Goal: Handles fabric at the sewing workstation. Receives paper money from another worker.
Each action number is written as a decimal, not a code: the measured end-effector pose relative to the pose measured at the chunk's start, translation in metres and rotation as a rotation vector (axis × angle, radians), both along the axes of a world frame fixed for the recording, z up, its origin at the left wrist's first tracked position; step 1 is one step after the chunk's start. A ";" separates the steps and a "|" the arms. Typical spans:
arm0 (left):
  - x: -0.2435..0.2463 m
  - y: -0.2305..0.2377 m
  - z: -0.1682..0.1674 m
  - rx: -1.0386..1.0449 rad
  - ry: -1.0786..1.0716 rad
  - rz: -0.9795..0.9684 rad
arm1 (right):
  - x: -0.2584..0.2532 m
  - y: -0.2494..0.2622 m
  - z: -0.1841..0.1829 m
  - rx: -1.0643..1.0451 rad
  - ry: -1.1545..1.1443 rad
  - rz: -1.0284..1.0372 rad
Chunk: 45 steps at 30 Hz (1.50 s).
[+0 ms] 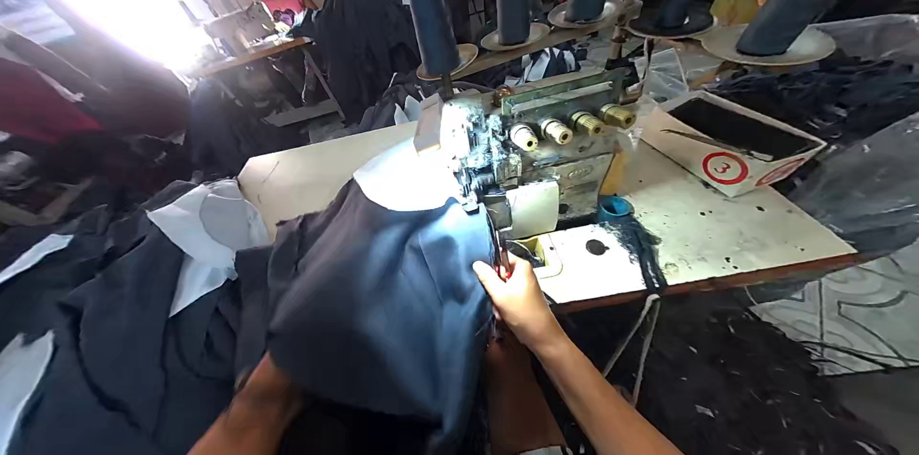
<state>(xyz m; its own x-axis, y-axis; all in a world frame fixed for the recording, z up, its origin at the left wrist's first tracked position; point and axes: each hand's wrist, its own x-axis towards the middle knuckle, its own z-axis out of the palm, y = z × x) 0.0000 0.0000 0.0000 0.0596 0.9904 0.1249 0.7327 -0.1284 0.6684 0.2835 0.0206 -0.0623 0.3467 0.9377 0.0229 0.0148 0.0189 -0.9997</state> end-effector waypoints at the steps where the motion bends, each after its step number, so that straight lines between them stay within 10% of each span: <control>1: -0.021 -0.011 -0.013 0.091 -0.022 -0.071 | -0.004 -0.013 -0.006 -0.041 0.054 0.041; 5: -0.103 -0.033 -0.018 0.086 -0.148 -0.276 | -0.038 -0.068 -0.051 -0.173 0.274 0.187; 9: -0.114 0.050 0.072 -0.369 0.673 -0.273 | -0.048 -0.098 -0.015 -0.026 0.593 0.294; 12: -0.052 0.062 0.150 -0.093 0.803 0.042 | -0.023 -0.111 0.048 0.211 0.852 0.283; 16: -0.069 0.116 0.179 0.523 0.706 -0.046 | -0.011 -0.134 0.070 0.318 0.889 0.429; 22: -0.087 0.083 0.119 0.432 0.728 -0.098 | -0.057 -0.142 -0.021 -0.137 0.612 0.293; 27: 0.030 -0.088 -0.076 0.295 0.166 -0.506 | -0.075 -0.136 -0.070 -0.210 0.608 0.206; 32: 0.056 -0.111 -0.201 0.350 -0.069 -0.415 | -0.072 -0.148 -0.076 -0.225 0.564 0.170; 37: 0.029 -0.108 -0.144 0.087 -0.219 -0.445 | -0.067 -0.151 -0.098 -0.252 0.453 0.138; 41: -0.013 -0.128 -0.040 0.227 -0.209 -0.497 | -0.067 -0.162 -0.109 -0.295 0.494 0.187; 45: -0.025 -0.148 -0.012 0.232 -0.196 -0.622 | -0.059 -0.192 -0.083 -0.220 0.630 0.330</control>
<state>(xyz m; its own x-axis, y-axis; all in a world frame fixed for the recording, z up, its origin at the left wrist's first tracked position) -0.0247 -0.1483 -0.0115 0.5626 0.7257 0.3960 0.3453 -0.6415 0.6851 0.2250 -0.1716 -0.1449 -0.0680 0.9553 -0.2877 -0.5344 -0.2784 -0.7981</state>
